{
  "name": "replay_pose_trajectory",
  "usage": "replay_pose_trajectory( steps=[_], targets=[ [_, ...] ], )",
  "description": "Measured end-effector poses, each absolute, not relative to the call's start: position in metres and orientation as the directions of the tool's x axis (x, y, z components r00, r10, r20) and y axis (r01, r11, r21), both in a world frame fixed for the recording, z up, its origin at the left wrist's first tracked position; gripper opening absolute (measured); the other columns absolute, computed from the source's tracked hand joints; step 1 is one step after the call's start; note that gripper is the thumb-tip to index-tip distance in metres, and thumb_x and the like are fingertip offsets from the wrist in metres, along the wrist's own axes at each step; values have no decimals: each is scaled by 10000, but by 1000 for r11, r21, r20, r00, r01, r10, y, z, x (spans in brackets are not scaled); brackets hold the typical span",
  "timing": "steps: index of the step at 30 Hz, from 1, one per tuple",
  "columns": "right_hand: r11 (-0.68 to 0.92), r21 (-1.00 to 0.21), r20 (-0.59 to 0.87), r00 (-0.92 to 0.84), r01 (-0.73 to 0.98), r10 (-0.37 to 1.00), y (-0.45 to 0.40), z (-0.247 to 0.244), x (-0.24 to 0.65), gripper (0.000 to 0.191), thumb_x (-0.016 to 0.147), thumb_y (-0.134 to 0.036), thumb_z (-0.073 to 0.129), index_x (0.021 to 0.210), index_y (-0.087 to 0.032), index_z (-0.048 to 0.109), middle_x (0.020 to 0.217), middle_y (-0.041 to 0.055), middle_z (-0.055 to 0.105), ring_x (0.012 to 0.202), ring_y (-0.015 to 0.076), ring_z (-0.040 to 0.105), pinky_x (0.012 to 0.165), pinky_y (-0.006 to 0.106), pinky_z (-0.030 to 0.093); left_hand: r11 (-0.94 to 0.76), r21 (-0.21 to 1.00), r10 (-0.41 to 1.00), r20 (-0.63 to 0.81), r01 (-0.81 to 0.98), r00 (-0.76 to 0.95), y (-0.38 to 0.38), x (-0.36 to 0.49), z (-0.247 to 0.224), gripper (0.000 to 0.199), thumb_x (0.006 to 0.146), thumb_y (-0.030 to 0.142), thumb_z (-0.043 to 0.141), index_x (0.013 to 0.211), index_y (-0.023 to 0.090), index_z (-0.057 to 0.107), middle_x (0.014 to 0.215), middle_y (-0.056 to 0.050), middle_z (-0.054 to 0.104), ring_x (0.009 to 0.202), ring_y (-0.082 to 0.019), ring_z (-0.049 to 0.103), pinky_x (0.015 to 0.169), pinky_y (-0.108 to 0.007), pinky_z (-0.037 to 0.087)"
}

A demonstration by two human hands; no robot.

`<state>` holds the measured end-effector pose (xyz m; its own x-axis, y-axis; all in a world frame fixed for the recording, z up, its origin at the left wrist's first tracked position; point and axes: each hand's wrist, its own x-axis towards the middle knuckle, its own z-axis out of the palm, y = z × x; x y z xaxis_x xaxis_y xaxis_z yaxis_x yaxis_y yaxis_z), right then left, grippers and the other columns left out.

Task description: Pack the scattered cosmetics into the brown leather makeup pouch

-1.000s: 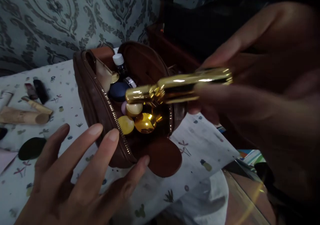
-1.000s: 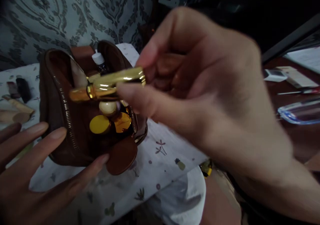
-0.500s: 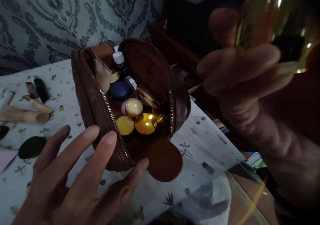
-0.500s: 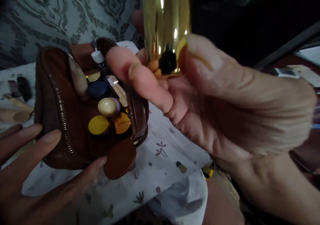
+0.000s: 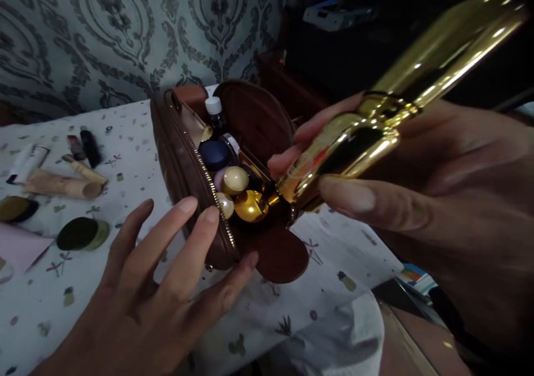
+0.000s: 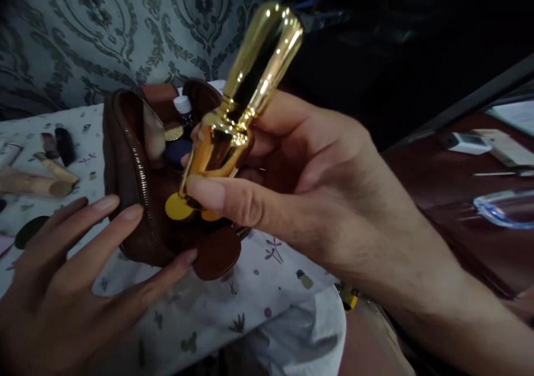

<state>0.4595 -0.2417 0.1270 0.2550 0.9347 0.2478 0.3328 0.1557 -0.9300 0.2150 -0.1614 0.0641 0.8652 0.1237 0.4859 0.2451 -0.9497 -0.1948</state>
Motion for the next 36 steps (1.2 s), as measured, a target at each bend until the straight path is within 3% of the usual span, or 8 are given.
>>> replay_pose_trajectory(
  steps=[4,8,11,15,20,28,32,36],
  targets=[
    [95,-887,221,235,453,947,-236,126,464,136,828,-357,768,937,-430,733,1025,-16,758,901,226,753,728,314,668,-935,-242,123,468,261,875,-161,215,67,437,954,341,598,1390,353,567,1438,-86,475,1513,-360,284,1216,-624,301],
    [107,-823,252,189,558,949,-234,126,463,180,832,-335,768,997,-390,719,1029,-8,750,897,233,738,769,370,655,-943,-240,103,449,231,888,-159,215,68,467,955,291,587,1416,350,541,1435,-67,475,1518,-358,264,1223,-626,262],
    [129,-773,288,163,621,944,-234,126,462,232,838,-306,758,1051,-359,681,1036,-9,723,924,214,712,718,336,633,-942,-234,114,454,242,884,-159,216,70,462,932,270,611,1383,359,565,1418,-42,509,1473,-350,360,1218,-628,282],
    [177,-657,291,30,733,956,-234,127,462,152,865,-259,707,1006,-300,665,910,-46,697,749,130,656,610,259,562,-941,-238,108,464,241,879,-159,218,73,469,912,262,640,1371,338,577,1406,-66,537,1420,-352,438,1181,-646,357],
    [133,-574,239,10,808,971,-235,127,465,151,862,-281,711,1003,-230,693,825,-16,719,607,129,613,482,275,472,-944,-232,99,478,234,873,-159,218,72,460,917,258,634,1369,318,581,1399,-73,545,1416,-349,440,1166,-642,381],
    [115,-765,222,92,633,971,-238,145,469,158,969,-387,599,1107,-438,658,940,-35,736,841,189,740,683,311,629,-949,-227,84,489,220,868,-157,216,64,453,991,237,502,1441,285,527,1466,-113,475,1502,-364,286,1199,-623,289],
    [62,-629,225,105,775,969,-237,153,470,182,941,-511,591,1100,-432,633,939,-5,732,827,214,748,648,337,656,-954,-220,77,472,201,878,-156,216,65,469,990,184,464,1448,271,523,1458,-118,474,1529,-372,224,1206,-629,254],
    [205,-585,277,-44,785,960,-230,149,474,264,924,-366,677,1180,-366,611,976,-3,710,856,192,724,697,346,626,-954,-206,87,507,218,858,-157,216,64,453,986,177,440,1408,293,558,1457,-91,496,1520,-354,268,1200,-624,286]
  ],
)
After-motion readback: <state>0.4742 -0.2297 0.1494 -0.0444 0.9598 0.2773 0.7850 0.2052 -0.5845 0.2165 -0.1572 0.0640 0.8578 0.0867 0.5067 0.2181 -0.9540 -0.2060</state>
